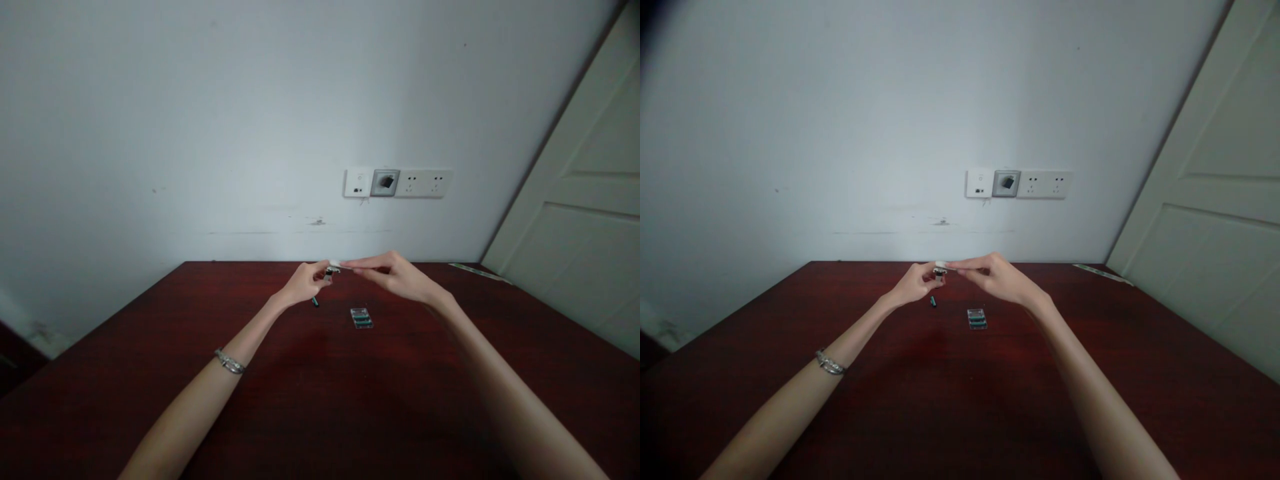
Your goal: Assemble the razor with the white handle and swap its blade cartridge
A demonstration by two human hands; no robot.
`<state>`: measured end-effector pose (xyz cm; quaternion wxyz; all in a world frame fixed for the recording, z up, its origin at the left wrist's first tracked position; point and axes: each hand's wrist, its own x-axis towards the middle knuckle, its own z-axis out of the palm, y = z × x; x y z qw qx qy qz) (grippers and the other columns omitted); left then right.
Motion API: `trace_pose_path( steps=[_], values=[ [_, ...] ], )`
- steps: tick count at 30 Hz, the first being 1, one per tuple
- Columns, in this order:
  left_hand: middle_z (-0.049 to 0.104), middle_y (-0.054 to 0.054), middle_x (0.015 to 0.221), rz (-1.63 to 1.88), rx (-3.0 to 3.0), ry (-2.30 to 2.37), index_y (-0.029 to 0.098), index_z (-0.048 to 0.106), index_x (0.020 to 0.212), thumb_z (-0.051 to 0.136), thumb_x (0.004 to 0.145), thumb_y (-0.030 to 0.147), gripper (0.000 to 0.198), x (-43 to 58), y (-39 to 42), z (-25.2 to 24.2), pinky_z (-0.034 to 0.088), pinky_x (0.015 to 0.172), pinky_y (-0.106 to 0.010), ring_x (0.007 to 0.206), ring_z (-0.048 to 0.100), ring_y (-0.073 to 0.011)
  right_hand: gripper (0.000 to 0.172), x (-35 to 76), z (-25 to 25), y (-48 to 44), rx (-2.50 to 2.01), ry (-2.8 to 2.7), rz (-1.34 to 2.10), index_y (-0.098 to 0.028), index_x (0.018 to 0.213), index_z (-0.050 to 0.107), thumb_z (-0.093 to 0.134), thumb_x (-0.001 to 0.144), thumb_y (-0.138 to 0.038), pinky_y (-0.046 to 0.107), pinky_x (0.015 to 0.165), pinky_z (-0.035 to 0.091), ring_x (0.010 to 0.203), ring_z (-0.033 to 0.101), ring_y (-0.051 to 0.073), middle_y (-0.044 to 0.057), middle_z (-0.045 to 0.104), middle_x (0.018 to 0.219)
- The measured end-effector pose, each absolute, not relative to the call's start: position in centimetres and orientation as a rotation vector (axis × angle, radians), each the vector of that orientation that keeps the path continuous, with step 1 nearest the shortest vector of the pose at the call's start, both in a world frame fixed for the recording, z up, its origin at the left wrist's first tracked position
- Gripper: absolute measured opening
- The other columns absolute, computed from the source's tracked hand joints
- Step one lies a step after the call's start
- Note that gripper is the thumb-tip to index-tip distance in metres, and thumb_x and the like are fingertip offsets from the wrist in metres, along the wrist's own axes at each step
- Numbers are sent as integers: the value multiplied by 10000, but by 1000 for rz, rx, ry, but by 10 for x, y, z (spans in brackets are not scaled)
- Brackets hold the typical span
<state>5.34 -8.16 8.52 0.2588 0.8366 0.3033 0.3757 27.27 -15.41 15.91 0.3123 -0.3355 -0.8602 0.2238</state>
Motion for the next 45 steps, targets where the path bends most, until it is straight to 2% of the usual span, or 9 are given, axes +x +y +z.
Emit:
trace_pose_path(
  steps=[3, 7, 12, 21, 25, 30, 35, 40, 45],
  values=[
    [601, 14, 723, 1003, 2295, 823, 146, 587, 820, 555, 755, 168, 75, 53, -81, 84, 421, 663, -221, 679, 544, -117, 297, 274, 158, -153, -887, -2354, 620, -270, 1132, 649, 517, 869, -302, 395, 896, 484, 968, 644, 201, 6, 669, 1125],
    [604, 12, 725, 1019, 2310, 828, 147, 587, 826, 549, 760, 161, 77, 53, -81, 83, 421, 669, -223, 681, 548, -117, 306, 275, 158, -152, -873, -2287, 597, -268, 1150, 636, 519, 868, -288, 388, 925, 466, 1018, 628, 199, 7, 650, 1158],
    [606, 13, 728, 1039, 2309, 815, 148, 590, 846, 547, 757, 150, 99, 52, -81, 83, 421, 664, -221, 684, 547, -118, 295, 274, 157, -151, -882, -2333, 654, -261, 1123, 657, 515, 867, -298, 395, 903, 479, 978, 641, 199, 9, 671, 1123],
    [620, 4, 747, 1058, 2271, 811, 147, 595, 828, 551, 758, 161, 84, 51, -79, 82, 429, 680, -222, 708, 564, -124, 302, 273, 156, -149, -882, -2264, 656, -264, 1133, 650, 529, 859, -303, 415, 957, 447, 1031, 623, 208, 10, 656, 1148],
    [604, 11, 722, 1042, 2277, 824, 146, 593, 818, 560, 759, 179, 75, 50, -77, 79, 423, 659, -219, 684, 547, -117, 291, 274, 155, -149, -896, -2335, 713, -265, 1110, 664, 530, 854, -298, 415, 934, 464, 1019, 626, 213, 6, 665, 1133],
    [614, 6, 723, 1046, 2267, 832, 145, 605, 860, 560, 750, 158, 120, 51, -78, 78, 423, 662, -221, 673, 555, -118, 324, 268, 149, -145, -906, -2225, 647, -240, 1160, 635, 514, 864, -298, 429, 947, 448, 1016, 625, 219, 21, 656, 1151],
    [597, 15, 683, 1041, 2327, 816, 139, 610, 823, 559, 753, 164, 90, 52, -79, 78, 394, 604, -201, 638, 530, -111, 298, 261, 148, -148, -818, -2365, 698, -274, 1126, 655, 508, 868, -290, 392, 916, 470, 986, 638, 207, -4, 677, 1116],
    [616, 7, 719, 1060, 2294, 816, 137, 612, 835, 560, 742, 143, 106, 53, -77, 77, 421, 656, -220, 663, 555, -116, 322, 263, 150, -149, -873, -2260, 561, -256, 1163, 634, 507, 869, -287, 386, 895, 478, 973, 639, 207, 13, 678, 1115],
    [599, 20, 693, 1051, 2279, 818, 147, 599, 838, 560, 741, 140, 104, 52, -77, 77, 410, 627, -208, 645, 538, -108, 314, 269, 152, -149, -858, -2348, 572, -270, 1151, 641, 496, 873, -279, 339, 853, 492, 938, 645, 186, 8, 679, 1113]
  ],
)
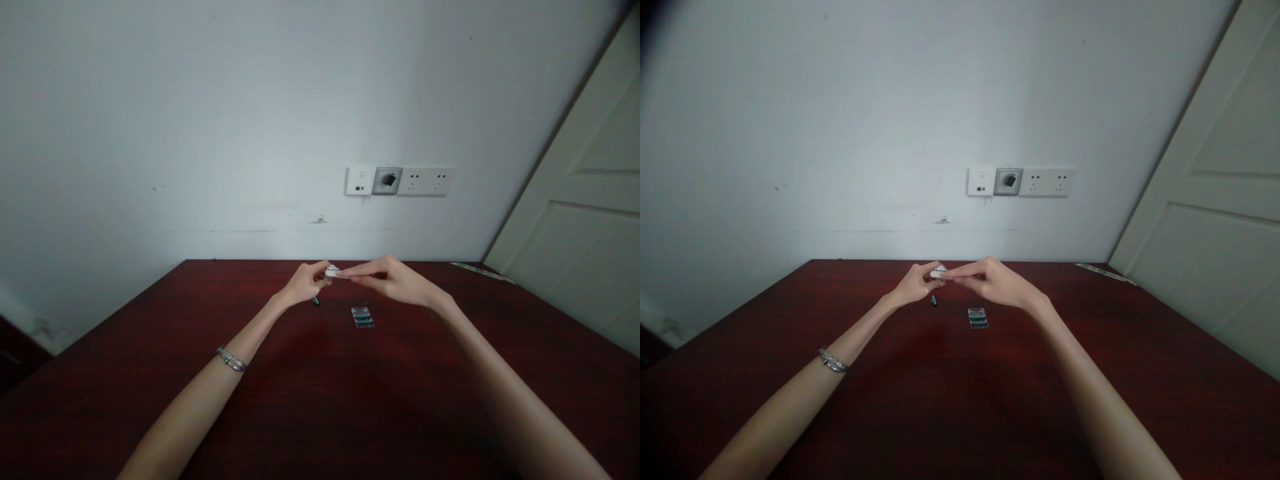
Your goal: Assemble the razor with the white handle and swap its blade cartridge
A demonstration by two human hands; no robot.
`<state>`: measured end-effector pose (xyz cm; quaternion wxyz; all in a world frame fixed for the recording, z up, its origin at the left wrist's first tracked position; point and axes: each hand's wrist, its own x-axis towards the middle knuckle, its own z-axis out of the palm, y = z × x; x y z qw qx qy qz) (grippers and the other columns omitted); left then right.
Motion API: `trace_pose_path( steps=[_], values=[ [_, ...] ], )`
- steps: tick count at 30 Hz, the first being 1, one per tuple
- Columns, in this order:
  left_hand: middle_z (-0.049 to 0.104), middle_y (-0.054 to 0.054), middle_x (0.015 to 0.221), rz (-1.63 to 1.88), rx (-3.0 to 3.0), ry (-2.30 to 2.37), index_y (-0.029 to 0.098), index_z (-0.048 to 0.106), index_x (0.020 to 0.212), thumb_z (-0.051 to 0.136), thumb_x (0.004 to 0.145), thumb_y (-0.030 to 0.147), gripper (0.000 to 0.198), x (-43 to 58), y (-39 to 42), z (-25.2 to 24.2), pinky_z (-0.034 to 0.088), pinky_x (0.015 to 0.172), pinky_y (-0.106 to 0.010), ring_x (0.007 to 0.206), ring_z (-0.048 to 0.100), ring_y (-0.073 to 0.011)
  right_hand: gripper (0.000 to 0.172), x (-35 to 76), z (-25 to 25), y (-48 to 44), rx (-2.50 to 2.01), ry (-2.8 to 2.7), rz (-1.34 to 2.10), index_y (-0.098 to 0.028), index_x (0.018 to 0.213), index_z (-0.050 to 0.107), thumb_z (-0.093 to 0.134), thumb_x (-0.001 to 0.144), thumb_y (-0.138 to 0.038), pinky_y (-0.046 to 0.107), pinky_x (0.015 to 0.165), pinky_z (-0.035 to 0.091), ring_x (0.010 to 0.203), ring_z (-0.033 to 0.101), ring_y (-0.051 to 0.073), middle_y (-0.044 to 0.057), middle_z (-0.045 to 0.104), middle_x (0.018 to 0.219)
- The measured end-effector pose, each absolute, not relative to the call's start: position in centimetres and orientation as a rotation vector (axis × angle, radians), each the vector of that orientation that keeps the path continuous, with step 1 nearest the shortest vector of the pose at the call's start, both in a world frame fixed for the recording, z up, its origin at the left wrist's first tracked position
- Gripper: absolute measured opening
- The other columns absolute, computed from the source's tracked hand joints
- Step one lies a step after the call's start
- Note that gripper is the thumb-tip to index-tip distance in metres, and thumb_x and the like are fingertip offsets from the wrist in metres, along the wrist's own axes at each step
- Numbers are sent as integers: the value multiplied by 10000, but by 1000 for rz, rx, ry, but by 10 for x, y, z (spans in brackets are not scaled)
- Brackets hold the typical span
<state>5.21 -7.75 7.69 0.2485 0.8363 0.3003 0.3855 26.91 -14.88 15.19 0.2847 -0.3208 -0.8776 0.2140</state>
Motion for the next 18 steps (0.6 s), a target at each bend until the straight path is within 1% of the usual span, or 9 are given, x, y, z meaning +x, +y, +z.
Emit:
trace_pose_path(
  steps=[3, 6, 8, 12, 15, 17, 18],
  values=[
    [612, 10, 724, 1040, 2256, 836, 148, 590, 847, 568, 740, 150, 109, 53, -77, 76, 426, 655, -220, 666, 556, -115, 334, 273, 152, -147, -926, -2260, 500, -255, 1178, 622, 496, 870, -286, 352, 821, 500, 897, 649, 188, 17, 683, 1104],
    [597, 15, 695, 1025, 2234, 841, 150, 568, 805, 574, 747, 176, 64, 53, -76, 75, 428, 642, -219, 648, 550, -113, 315, 277, 152, -146, -941, -2345, 533, -269, 1140, 648, 507, 861, -305, 344, 774, 509, 842, 647, 185, 8, 696, 1074],
    [601, 15, 700, 1039, 2196, 836, 150, 557, 798, 588, 740, 185, 75, 53, -75, 75, 436, 645, -222, 648, 555, -113, 304, 279, 153, -147, -944, -2369, 549, -281, 1117, 663, 510, 858, -318, 332, 746, 511, 809, 642, 179, 0, 707, 1043],
    [627, -2, 746, 1054, 2150, 809, 148, 554, 824, 596, 726, 166, 107, 52, -73, 74, 459, 671, -238, 687, 587, -125, 339, 280, 153, -145, -998, -2259, 496, -265, 1169, 630, 493, 865, -330, 337, 693, 513, 747, 637, 176, 5, 719, 1002],
    [634, -9, 748, 1059, 2131, 799, 147, 542, 835, 605, 714, 154, 136, 53, -72, 73, 474, 665, -248, 681, 606, -131, 329, 282, 156, -146, -967, -2320, 579, -252, 1149, 645, 504, 862, -327, 349, 773, 501, 841, 645, 190, 16, 702, 1058],
    [633, -11, 728, 1057, 2065, 793, 148, 518, 855, 616, 706, 155, 179, 54, -73, 72, 489, 634, -254, 643, 621, -134, 313, 284, 160, -148, -942, -2378, 643, -249, 1124, 663, 509, 862, -322, 347, 841, 481, 920, 637, 194, 16, 683, 1106],
    [631, -10, 712, 1051, 2017, 786, 149, 503, 866, 622, 700, 155, 204, 55, -74, 73, 496, 612, -256, 618, 627, -136, 314, 286, 161, -149, -950, -2384, 643, -247, 1126, 662, 505, 864, -321, 347, 847, 478, 925, 637, 192, 13, 681, 1111]
  ],
)
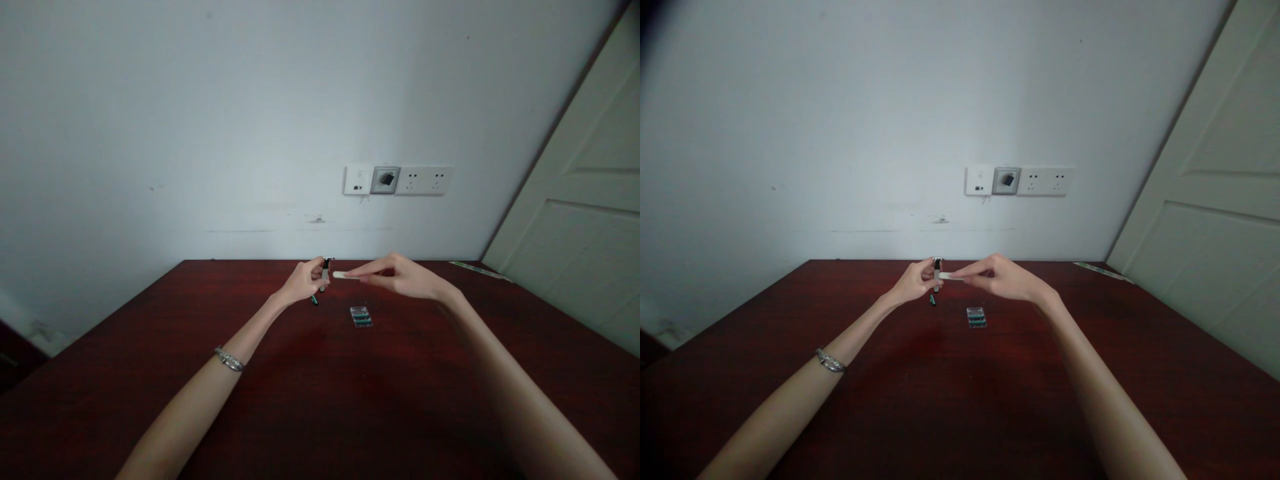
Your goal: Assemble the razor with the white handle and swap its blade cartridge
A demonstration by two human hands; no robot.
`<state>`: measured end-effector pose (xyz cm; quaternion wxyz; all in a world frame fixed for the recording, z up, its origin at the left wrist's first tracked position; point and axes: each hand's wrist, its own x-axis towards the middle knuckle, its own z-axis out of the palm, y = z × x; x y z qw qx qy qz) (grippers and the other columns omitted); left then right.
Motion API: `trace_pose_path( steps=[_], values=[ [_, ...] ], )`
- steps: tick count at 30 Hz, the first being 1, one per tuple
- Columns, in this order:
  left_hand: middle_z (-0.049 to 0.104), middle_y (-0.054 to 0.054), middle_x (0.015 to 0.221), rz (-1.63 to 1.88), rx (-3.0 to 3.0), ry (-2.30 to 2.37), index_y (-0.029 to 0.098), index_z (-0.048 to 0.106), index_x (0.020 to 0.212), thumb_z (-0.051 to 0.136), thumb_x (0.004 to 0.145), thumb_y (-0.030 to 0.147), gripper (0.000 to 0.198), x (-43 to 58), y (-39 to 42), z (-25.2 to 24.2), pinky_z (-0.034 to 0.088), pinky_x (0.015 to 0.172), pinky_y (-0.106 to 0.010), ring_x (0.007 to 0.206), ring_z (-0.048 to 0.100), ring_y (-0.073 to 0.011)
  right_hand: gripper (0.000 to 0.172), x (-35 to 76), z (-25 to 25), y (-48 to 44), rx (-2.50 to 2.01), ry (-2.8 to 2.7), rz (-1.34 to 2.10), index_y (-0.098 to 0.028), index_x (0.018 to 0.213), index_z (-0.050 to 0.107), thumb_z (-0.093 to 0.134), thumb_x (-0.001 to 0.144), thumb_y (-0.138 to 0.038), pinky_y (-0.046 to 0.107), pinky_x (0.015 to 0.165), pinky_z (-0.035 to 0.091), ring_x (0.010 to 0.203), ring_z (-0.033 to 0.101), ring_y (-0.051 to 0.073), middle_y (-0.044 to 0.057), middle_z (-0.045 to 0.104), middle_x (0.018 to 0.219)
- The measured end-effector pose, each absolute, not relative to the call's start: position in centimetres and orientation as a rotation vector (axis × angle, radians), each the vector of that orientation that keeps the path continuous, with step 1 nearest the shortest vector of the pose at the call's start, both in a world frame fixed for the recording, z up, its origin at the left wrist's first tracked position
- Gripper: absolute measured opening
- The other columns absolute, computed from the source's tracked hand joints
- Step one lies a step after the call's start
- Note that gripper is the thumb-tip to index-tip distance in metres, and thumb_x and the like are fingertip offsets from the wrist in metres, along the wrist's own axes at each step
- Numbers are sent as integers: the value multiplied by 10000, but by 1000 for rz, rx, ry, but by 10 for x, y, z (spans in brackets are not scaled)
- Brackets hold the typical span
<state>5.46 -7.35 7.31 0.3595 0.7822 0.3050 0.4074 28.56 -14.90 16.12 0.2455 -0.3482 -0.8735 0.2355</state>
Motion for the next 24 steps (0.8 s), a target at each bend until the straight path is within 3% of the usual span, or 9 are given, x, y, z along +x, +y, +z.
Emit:
trace_pose_path(
  steps=[8, 13, 24],
  values=[
    [635, -22, 639, 881, 1619, 733, 150, 445, 904, 670, 648, 143, 342, 69, -95, 91, 537, 490, -308, 537, 660, -203, 360, 278, 146, -141, -956, -2245, 155, -237, 1213, 607, 445, 891, -251, 267, 735, 475, 805, 646, 155, 39, 691, 1094],
    [632, -24, 614, 865, 1585, 731, 145, 446, 882, 671, 648, 127, 325, 74, -103, 97, 545, 486, -317, 535, 663, -213, 399, 264, 136, -138, -1009, -2233, -82, -259, 1278, 546, 427, 900, -211, 235, 645, 437, 684, 618, 131, 51, 725, 946],
    [633, -23, 636, 904, 1632, 752, 149, 456, 877, 661, 652, 124, 306, 70, -97, 95, 536, 476, -296, 535, 661, -201, 386, 271, 140, -138, -992, -2148, 36, -281, 1227, 591, 438, 879, -212, 275, 772, 488, 862, 666, 165, 24, 666, 1141]
  ],
)
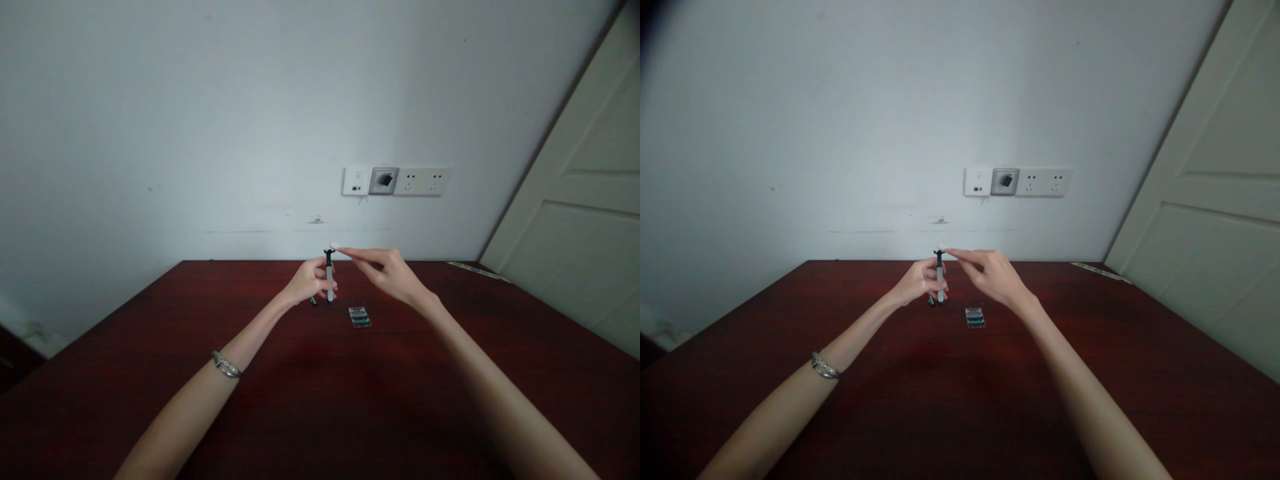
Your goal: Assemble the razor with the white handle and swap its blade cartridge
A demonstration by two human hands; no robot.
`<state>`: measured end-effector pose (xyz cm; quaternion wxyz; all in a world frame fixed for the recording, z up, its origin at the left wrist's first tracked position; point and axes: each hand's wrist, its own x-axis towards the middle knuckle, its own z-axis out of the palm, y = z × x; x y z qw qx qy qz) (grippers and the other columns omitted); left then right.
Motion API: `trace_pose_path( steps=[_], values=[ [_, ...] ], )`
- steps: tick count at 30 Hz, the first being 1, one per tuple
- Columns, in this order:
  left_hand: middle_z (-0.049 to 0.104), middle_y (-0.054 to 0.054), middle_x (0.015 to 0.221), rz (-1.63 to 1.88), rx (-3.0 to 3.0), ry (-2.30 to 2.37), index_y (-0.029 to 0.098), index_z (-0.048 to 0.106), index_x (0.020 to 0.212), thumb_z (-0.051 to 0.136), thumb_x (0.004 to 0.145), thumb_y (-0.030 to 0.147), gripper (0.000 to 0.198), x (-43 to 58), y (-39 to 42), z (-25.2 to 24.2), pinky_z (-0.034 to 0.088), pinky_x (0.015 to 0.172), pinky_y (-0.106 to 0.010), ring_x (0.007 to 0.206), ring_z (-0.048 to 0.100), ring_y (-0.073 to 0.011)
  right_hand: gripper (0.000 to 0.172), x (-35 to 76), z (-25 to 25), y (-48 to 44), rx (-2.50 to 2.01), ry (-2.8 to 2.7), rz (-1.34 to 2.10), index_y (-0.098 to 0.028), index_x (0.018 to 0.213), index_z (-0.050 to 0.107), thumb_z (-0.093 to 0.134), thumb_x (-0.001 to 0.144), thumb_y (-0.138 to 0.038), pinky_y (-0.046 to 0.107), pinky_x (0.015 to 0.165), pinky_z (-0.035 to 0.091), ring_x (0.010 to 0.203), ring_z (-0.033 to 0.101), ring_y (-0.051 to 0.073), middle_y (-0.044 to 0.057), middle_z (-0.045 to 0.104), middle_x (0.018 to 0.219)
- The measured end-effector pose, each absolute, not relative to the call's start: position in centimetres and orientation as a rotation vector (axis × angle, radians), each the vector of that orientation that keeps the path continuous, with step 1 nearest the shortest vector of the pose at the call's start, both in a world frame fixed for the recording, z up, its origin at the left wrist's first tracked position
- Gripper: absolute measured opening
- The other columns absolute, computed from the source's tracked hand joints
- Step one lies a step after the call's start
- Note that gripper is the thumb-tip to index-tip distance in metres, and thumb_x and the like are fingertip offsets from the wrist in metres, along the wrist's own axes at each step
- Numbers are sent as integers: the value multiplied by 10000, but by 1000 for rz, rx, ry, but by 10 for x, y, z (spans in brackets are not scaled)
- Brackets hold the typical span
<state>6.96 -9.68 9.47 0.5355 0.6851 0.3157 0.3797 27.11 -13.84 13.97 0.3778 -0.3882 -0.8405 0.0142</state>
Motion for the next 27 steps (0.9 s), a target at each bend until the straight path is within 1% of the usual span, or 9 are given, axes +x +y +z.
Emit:
trace_pose_path(
  steps=[7, 8, 10, 12, 15, 17, 19, 24, 27],
  values=[
    [638, -25, 662, 903, 1670, 698, 153, 460, 893, 676, 660, 155, 318, 67, -97, 97, 532, 501, -271, 577, 670, -194, 377, 279, 136, -131, -999, -2144, -4, -276, 1208, 608, 446, 872, -221, 278, 756, 488, 880, 665, 172, 34, 679, 1117],
    [639, -24, 664, 914, 1670, 692, 156, 457, 897, 678, 662, 157, 323, 66, -97, 98, 530, 504, -269, 578, 669, -190, 376, 283, 136, -129, -1006, -2121, -9, -272, 1200, 615, 446, 868, -219, 277, 745, 487, 853, 664, 167, 35, 681, 1113],
    [639, -21, 663, 941, 1674, 685, 158, 453, 896, 681, 662, 155, 327, 63, -96, 101, 528, 510, -267, 579, 666, -184, 381, 289, 134, -126, -1015, -2076, 8, -265, 1208, 610, 456, 861, -223, 268, 676, 488, 709, 640, 141, 37, 688, 1099],
    [637, -17, 660, 970, 1679, 690, 158, 454, 891, 681, 659, 151, 325, 61, -94, 102, 524, 505, -264, 574, 663, -181, 390, 290, 133, -124, -1012, -2034, 36, -253, 1226, 594, 481, 853, -233, 261, 603, 475, 578, 563, 113, 44, 687, 1102],
    [633, -14, 655, 1004, 1684, 721, 158, 457, 885, 679, 659, 151, 316, 59, -93, 103, 516, 490, -259, 569, 663, -185, 387, 283, 131, -122, -996, -2009, 10, -217, 1218, 602, 507, 843, -234, 273, 607, 465, 588, 523, 118, 67, 703, 1012],
    [635, -16, 660, 1016, 1682, 741, 156, 462, 885, 682, 657, 153, 318, 58, -93, 103, 518, 490, -260, 568, 663, -185, 363, 279, 130, -121, -983, -2003, -21, -188, 1183, 629, 509, 844, -239, 289, 648, 468, 655, 545, 139, 78, 682, 921],
    [639, -21, 667, 1030, 1681, 759, 153, 470, 887, 687, 658, 161, 316, 56, -93, 105, 520, 490, -261, 564, 662, -183, 344, 276, 129, -121, -987, -1984, -7, -177, 1147, 651, 517, 841, -261, 296, 647, 477, 660, 553, 141, 78, 645, 890],
    [647, -26, 676, 1078, 1675, 775, 148, 480, 902, 690, 666, 177, 318, 50, -94, 112, 532, 502, -275, 576, 667, -188, 354, 270, 127, -124, -1066, -1825, 222, -160, 1068, 684, 544, 816, -365, 249, 451, 477, 520, 547, 105, 71, 628, 863],
    [650, -27, 674, 1093, 1669, 775, 153, 474, 912, 687, 669, 171, 323, 47, -94, 116, 535, 501, -280, 579, 669, -192, 328, 266, 127, -123, -1135, -1696, 259, -129, 925, 722, 590, 776, -389, 249, 465, 485, 546, 590, 138, 68, 667, 742]
  ],
)
